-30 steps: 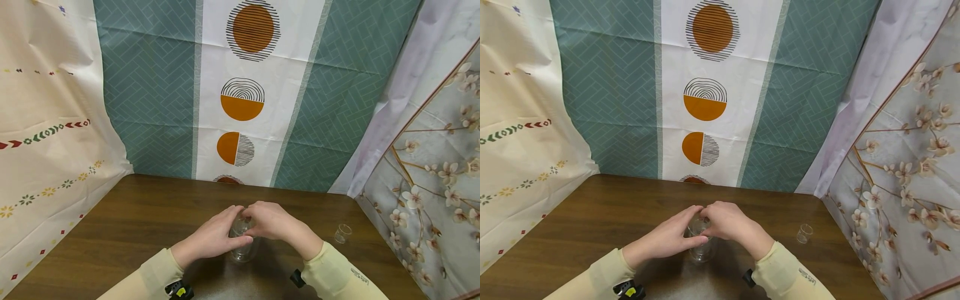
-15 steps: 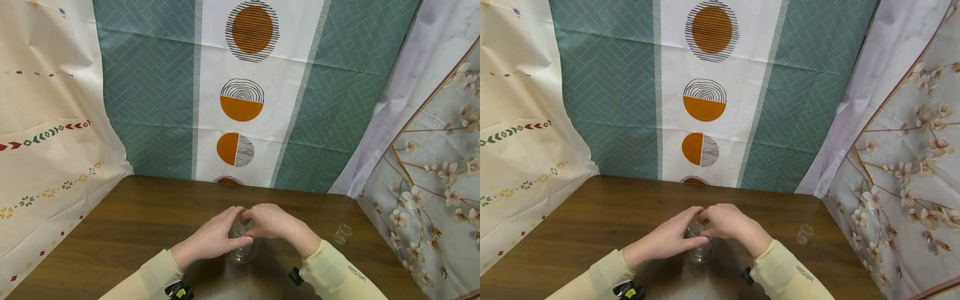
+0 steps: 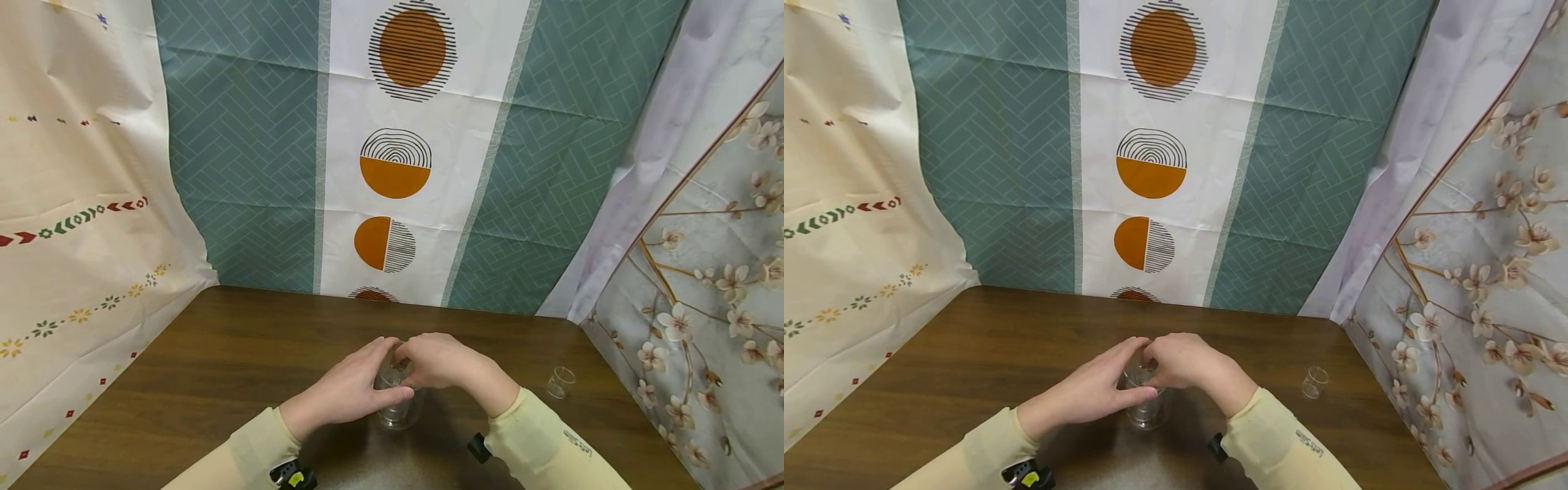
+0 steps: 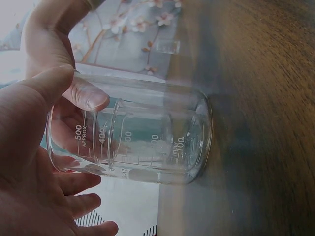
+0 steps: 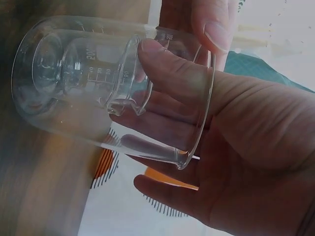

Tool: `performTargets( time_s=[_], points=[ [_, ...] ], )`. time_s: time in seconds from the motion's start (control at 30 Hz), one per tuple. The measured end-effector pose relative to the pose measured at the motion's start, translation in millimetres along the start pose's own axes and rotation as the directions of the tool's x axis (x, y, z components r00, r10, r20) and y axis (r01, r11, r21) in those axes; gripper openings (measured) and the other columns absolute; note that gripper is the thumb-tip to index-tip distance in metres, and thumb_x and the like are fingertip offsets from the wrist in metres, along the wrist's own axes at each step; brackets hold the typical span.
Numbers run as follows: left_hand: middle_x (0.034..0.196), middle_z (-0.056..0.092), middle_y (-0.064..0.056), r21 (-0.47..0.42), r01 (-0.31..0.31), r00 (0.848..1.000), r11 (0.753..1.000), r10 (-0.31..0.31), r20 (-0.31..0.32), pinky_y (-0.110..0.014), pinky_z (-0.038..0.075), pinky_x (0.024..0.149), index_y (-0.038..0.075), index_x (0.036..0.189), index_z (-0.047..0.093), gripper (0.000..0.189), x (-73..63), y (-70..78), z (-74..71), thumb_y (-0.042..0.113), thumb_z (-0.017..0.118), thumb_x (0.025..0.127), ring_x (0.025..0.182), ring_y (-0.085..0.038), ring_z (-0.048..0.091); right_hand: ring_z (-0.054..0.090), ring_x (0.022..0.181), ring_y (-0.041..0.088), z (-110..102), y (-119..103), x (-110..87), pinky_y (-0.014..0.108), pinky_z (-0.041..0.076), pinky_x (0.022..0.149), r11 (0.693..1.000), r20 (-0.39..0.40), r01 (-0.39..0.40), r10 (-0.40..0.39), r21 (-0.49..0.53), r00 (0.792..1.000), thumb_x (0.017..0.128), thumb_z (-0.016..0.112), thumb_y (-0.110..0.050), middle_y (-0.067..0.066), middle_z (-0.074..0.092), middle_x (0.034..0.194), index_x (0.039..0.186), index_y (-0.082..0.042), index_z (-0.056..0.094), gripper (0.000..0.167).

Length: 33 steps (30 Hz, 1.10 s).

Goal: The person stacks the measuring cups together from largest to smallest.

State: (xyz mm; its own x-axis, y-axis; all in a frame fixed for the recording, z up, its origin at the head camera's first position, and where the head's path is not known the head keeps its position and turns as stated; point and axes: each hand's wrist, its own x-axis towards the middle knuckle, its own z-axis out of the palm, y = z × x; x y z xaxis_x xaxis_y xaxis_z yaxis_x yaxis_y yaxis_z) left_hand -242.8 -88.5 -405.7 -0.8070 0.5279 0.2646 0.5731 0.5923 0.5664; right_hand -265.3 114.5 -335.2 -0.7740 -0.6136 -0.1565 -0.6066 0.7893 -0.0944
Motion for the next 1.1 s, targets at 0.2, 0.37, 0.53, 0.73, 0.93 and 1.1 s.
performTargets(
  time_s=[0.2, 0.37, 0.53, 0.73, 0.93, 1.1],
  points=[
    [0.161, 0.054, -0.005, -0.002, 0.007, 1.0, 1.0, -0.007, 0.005, -0.055, 0.048, 0.117, 0.009, 0.164, 0.046, 0.094, -0.4, 0.5, -0.7, 0.071, 0.071, 0.099, 0.143, -0.025, 0.056, 0.073, 0.11, 0.017, 0.3, -0.7, 1.8, 0.042, 0.059, 0.098, 1.0, 0.017, -0.012, 0.012, -0.003, 1.0, 0.092, 0.091, -0.028, -0.013, 0.08, 0.117, 0.123, -0.023, 0.084, 0.032],
    [0.162, 0.053, -0.006, -0.004, 0.01, 1.0, 1.0, -0.01, 0.007, -0.055, 0.047, 0.118, 0.008, 0.165, 0.045, 0.096, -0.6, 0.3, -0.8, 0.073, 0.07, 0.098, 0.144, -0.026, 0.056, 0.072, 0.109, 0.017, -0.3, -1.5, 2.2, 0.041, 0.059, 0.097, 1.0, 0.027, -0.015, 0.015, -0.001, 1.0, 0.092, 0.091, -0.026, -0.013, 0.08, 0.115, 0.121, -0.022, 0.084, 0.031],
    [0.164, 0.052, -0.007, -0.003, 0.009, 1.0, 1.0, -0.009, 0.01, -0.056, 0.047, 0.118, 0.008, 0.165, 0.045, 0.096, -0.5, 0.3, -0.7, 0.073, 0.07, 0.098, 0.145, -0.027, 0.055, 0.072, 0.109, 0.016, -0.6, -1.4, 2.1, 0.042, 0.059, 0.098, 1.0, 0.031, -0.019, 0.018, 0.01, 0.999, 0.092, 0.091, -0.026, -0.012, 0.08, 0.116, 0.122, -0.022, 0.083, 0.031],
    [0.166, 0.05, -0.007, -0.004, 0.015, 1.0, 1.0, -0.014, 0.015, -0.055, 0.046, 0.119, 0.009, 0.166, 0.044, 0.097, -0.1, 0.0, -0.5, 0.073, 0.07, 0.098, 0.148, -0.027, 0.053, 0.072, 0.109, 0.015, 1.5, 0.4, 3.5, 0.041, 0.058, 0.099, 1.0, 0.035, -0.02, 0.02, 0.008, 0.999, 0.093, 0.09, -0.028, -0.013, 0.079, 0.117, 0.123, -0.023, 0.083, 0.031],
    [0.167, 0.049, -0.007, -0.01, 0.019, 1.0, 1.0, -0.018, 0.017, -0.056, 0.046, 0.119, 0.008, 0.166, 0.044, 0.098, -0.5, 1.5, -0.9, 0.074, 0.07, 0.098, 0.147, -0.028, 0.053, 0.072, 0.111, 0.016, 1.5, 0.0, 3.3, 0.042, 0.058, 0.1, 1.0, 0.037, -0.022, 0.022, 0.01, 0.999, 0.093, 0.091, -0.028, -0.012, 0.079, 0.116, 0.122, -0.022, 0.083, 0.031],
    [0.166, 0.05, -0.006, -0.005, 0.016, 1.0, 1.0, -0.016, 0.011, -0.055, 0.047, 0.118, 0.007, 0.165, 0.044, 0.098, -0.7, 1.6, -0.5, 0.074, 0.07, 0.098, 0.147, -0.027, 0.054, 0.072, 0.111, 0.017, 0.2, -1.6, 1.4, 0.043, 0.058, 0.1, 0.999, 0.039, -0.032, 0.031, 0.023, 0.999, 0.092, 0.092, -0.027, -0.012, 0.079, 0.116, 0.12, -0.023, 0.083, 0.03]
  ],
)
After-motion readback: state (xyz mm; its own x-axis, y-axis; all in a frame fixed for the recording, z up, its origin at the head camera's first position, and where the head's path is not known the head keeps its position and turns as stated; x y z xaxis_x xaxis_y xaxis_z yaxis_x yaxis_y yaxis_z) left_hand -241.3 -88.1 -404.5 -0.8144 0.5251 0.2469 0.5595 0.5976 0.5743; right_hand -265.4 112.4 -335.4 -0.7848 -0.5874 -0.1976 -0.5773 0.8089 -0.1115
